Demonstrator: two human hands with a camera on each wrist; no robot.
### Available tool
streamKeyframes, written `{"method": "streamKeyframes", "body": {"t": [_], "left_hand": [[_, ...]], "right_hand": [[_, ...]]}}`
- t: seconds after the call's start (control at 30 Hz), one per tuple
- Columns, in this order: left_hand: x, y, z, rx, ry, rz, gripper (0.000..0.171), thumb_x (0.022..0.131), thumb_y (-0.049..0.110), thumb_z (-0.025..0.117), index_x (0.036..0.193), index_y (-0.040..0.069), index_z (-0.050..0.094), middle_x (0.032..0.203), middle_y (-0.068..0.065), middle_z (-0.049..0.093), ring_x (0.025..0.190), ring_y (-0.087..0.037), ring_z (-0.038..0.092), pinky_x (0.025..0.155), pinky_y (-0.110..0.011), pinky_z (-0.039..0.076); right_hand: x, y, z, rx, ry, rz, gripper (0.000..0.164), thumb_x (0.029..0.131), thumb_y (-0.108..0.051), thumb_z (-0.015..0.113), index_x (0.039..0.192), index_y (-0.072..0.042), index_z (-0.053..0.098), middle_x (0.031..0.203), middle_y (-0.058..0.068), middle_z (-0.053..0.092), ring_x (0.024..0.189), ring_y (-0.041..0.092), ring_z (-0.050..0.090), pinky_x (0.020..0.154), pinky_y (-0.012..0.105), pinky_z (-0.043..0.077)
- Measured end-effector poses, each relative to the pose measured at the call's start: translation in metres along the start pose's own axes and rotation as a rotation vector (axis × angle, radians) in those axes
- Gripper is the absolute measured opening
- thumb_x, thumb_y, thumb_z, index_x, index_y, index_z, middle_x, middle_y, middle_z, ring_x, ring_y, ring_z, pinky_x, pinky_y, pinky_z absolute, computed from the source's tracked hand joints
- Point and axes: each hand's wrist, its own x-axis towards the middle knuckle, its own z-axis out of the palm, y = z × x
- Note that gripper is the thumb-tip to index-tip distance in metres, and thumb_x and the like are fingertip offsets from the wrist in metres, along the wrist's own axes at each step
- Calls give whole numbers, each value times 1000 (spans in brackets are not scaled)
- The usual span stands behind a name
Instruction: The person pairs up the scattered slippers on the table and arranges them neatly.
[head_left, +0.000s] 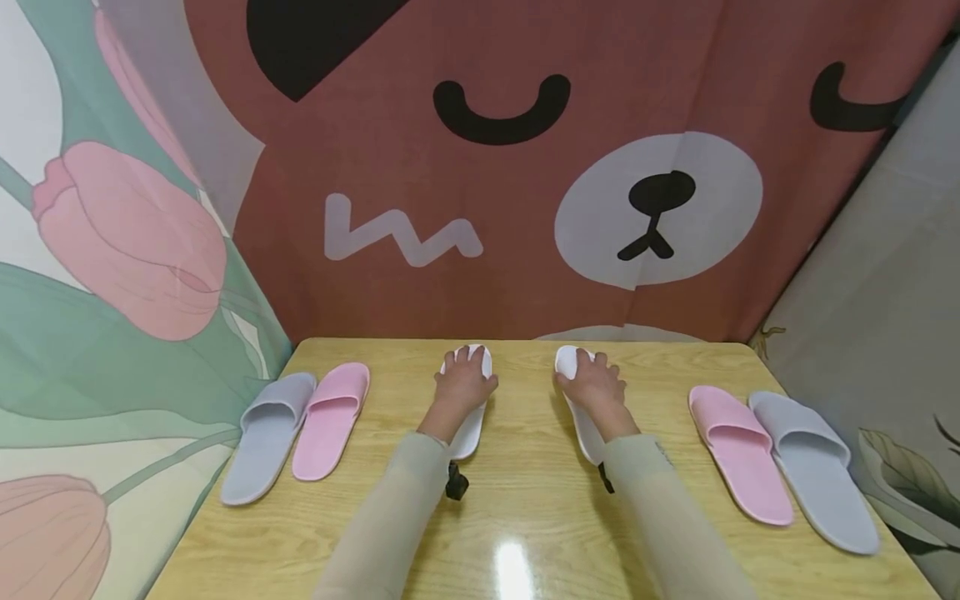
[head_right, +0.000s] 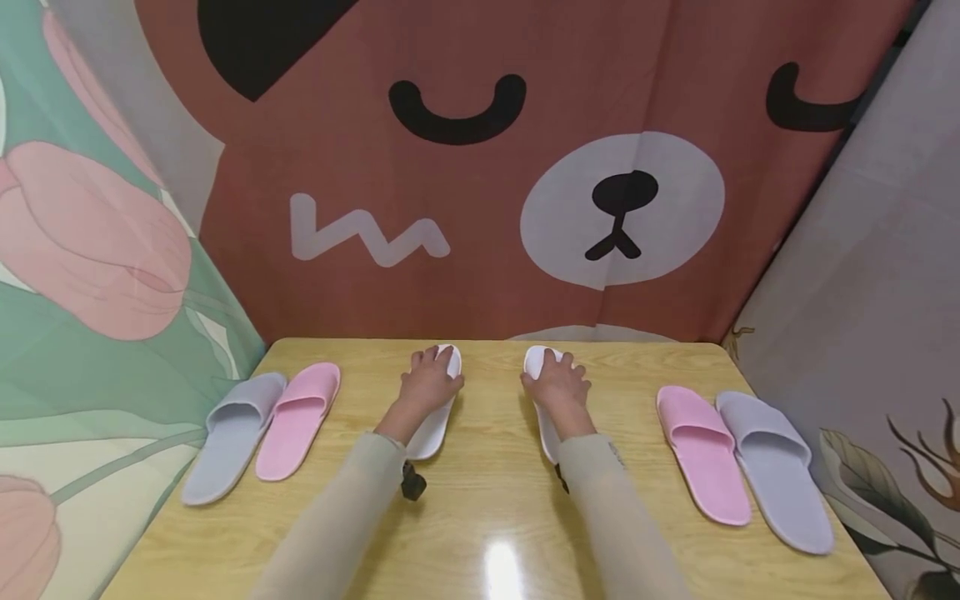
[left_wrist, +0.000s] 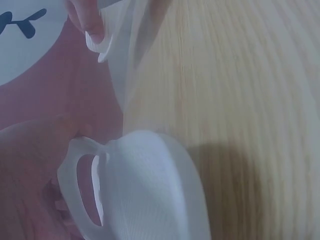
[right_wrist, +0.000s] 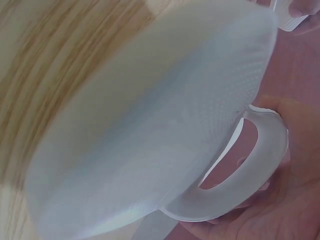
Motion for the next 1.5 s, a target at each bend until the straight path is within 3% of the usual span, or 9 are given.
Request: {"method": "streamKeyframes", "body": {"t": [1.5], "left_hand": [[10,21,10,29,-7,16,69,98,45,60,157,17,38,160,-13,35,147,-39,28,107,-68,36]], "right_hand": [[12,-15,5,21,18,0,80,97,-50,56,156,-3,30,148,34,35,131,58,37,102,70,34]]}}
